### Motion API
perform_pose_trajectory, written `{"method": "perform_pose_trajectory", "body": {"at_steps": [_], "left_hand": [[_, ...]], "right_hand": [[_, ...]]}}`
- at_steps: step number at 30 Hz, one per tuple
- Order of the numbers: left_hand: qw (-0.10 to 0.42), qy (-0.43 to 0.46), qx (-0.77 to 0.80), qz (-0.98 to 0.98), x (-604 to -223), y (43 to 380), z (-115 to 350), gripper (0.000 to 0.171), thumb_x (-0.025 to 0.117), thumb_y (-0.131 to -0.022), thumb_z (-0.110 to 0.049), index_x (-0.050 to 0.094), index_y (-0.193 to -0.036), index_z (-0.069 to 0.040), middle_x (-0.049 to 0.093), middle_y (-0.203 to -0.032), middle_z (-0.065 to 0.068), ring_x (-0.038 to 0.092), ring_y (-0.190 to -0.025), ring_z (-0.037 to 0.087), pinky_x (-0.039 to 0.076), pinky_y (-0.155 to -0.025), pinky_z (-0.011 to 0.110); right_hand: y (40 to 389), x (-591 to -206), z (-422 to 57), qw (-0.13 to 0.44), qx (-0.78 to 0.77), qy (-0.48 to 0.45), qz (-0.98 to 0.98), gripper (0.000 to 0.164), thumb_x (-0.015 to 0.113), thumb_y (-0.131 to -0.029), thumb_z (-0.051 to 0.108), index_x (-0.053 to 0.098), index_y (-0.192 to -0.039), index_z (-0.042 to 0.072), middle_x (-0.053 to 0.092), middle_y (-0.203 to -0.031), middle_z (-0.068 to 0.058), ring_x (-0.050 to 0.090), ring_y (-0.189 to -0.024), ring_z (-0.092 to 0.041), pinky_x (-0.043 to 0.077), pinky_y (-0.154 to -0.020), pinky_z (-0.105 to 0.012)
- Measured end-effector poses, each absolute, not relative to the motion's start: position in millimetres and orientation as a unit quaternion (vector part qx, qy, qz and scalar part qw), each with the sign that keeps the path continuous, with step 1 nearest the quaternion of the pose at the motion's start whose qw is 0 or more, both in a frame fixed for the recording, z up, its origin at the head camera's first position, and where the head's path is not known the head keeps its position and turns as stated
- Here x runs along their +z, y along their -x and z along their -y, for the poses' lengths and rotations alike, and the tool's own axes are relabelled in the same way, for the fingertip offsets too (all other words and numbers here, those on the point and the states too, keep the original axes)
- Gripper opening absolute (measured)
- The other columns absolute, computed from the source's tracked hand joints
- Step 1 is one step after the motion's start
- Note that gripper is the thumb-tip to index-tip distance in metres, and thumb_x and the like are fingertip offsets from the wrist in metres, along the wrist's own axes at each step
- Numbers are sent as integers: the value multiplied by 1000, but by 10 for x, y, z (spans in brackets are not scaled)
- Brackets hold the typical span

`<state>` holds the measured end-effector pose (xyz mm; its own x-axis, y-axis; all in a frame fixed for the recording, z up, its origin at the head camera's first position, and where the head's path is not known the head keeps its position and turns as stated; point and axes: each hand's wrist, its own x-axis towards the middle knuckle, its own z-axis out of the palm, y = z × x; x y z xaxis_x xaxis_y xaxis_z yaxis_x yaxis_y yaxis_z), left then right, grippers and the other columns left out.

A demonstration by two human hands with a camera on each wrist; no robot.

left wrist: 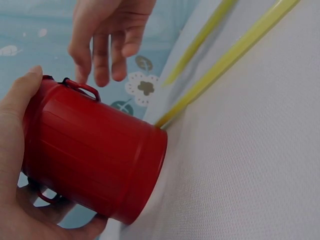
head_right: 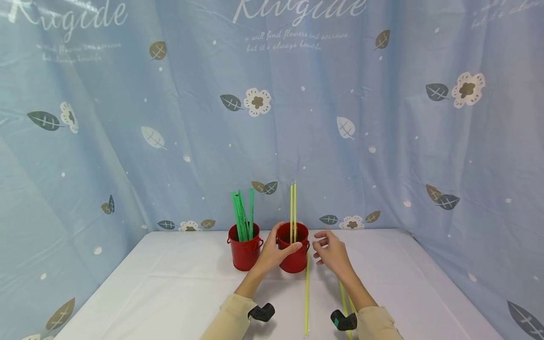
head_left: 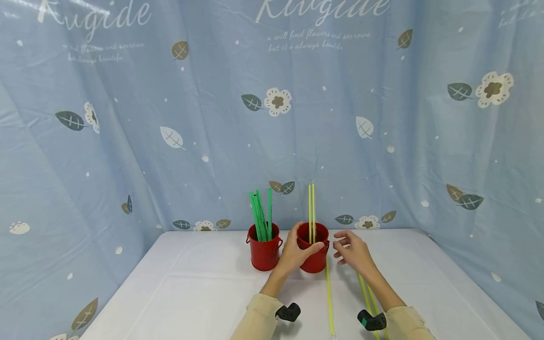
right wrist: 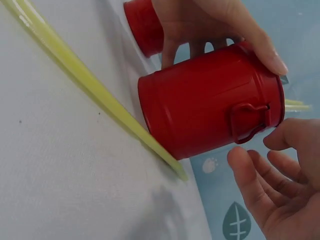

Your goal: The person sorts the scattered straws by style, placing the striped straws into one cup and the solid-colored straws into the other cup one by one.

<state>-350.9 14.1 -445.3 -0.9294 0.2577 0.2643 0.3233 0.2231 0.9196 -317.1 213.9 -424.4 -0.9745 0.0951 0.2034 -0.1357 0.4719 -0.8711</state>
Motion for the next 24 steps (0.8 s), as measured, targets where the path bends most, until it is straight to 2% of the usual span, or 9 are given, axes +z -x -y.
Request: {"method": "perform_pose_trajectory", "body": {"at_steps": [4,13,19,24], "left_hand": [[23,190,-598,779,-4462,3512,-139,89,74,-82,-52,28,-152,-22,45,-144,0,47,-128,19,50,-100,44],[21,194,-596,779,-4454,3509,-139,87,73,-82,-52,28,-151,-25,44,-144,1,47,-128,21,50,-99,46],[22,195,-594,780,-4452,3509,-132,84,73,-82,-51,29,-150,-28,44,-144,0,47,-128,20,50,-99,45],[22,193,-594,781,-4451,3503,-133,89,73,-82,-51,28,-152,-21,44,-144,1,47,-128,21,50,-100,46]], "right_hand": [[3151,-4263,-2145,102,504,-10,857,32,60,-92,9,56,-122,0,70,-104,-24,72,-69,-26,58,-53,-31],[3079,-4224,-2091,44,464,-7,885,36,64,-91,10,55,-125,-1,70,-96,-20,69,-63,-22,57,-51,-32],[3056,-4260,-2045,8,440,6,898,39,67,-89,10,55,-124,-2,68,-88,-12,67,-62,-18,58,-51,-31],[3032,-4285,-2011,-13,427,13,904,42,71,-86,9,55,-123,-4,63,-81,-9,63,-59,-18,57,-50,-30]]}}
